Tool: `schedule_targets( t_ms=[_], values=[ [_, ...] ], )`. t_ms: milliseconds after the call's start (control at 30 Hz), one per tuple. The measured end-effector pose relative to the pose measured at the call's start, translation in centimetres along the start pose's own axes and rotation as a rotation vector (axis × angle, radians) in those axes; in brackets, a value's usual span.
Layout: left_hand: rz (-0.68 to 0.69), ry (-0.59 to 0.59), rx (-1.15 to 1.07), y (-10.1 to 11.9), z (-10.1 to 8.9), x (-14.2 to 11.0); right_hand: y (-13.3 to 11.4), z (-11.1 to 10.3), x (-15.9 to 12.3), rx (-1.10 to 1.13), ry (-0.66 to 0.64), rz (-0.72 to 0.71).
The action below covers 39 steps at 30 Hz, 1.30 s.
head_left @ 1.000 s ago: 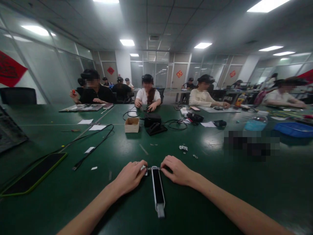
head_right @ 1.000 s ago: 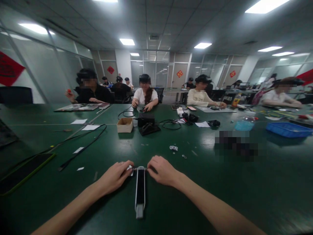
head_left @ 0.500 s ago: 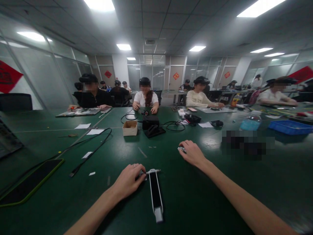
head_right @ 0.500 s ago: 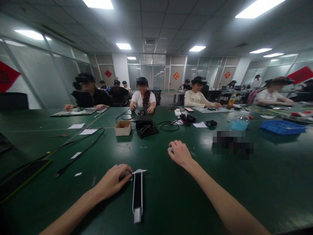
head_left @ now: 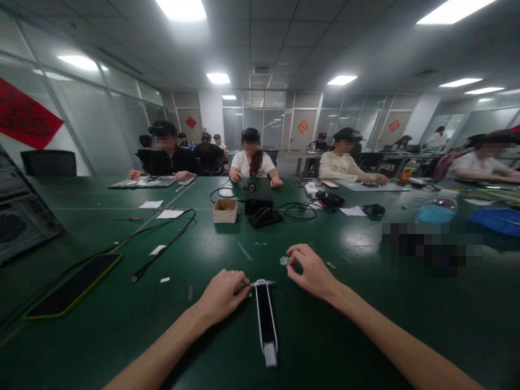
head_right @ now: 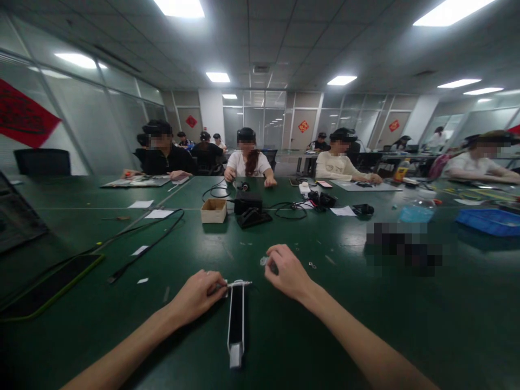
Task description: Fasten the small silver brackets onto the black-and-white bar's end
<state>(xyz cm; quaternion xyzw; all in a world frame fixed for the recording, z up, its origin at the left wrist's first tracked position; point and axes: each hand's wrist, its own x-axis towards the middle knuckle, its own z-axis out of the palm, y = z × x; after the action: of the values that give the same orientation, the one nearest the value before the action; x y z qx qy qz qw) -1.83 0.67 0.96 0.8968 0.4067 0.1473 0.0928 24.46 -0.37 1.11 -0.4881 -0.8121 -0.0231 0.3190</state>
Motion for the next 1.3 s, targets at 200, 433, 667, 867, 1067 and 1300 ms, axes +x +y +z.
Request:
schedule_targets(
  t_ms=[200,433,667,867,1067,1300],
  values=[
    [-0.023,0.006,0.003,0.5,-0.3,0.0,-2.7,1.5,-0.9,0.229,-0.216,0.011],
    [-0.024,-0.004,0.012,0.6,-0.4,0.0,-2.0,1.3,-0.8,0.282,-0.255,0.009],
    [-0.039,-0.028,-0.002,0.5,-0.4,0.0,-2.1,0.3,-0.8,0.290,-0.406,0.005],
    [-0.050,-0.029,-0.011,0.7,-0.5,0.1,-1.8,0.1,-0.6,0.307,-0.456,0.044],
    [-0.072,-0.037,-0.014,0.9,-0.5,0.0,-1.6,0.6,-0.7,0.311,-0.440,0.058],
    [-0.058,-0.029,-0.029,0.5,0.1,0.1,-1.5,0.6,-0.6,0.320,-0.454,0.058]
  ],
)
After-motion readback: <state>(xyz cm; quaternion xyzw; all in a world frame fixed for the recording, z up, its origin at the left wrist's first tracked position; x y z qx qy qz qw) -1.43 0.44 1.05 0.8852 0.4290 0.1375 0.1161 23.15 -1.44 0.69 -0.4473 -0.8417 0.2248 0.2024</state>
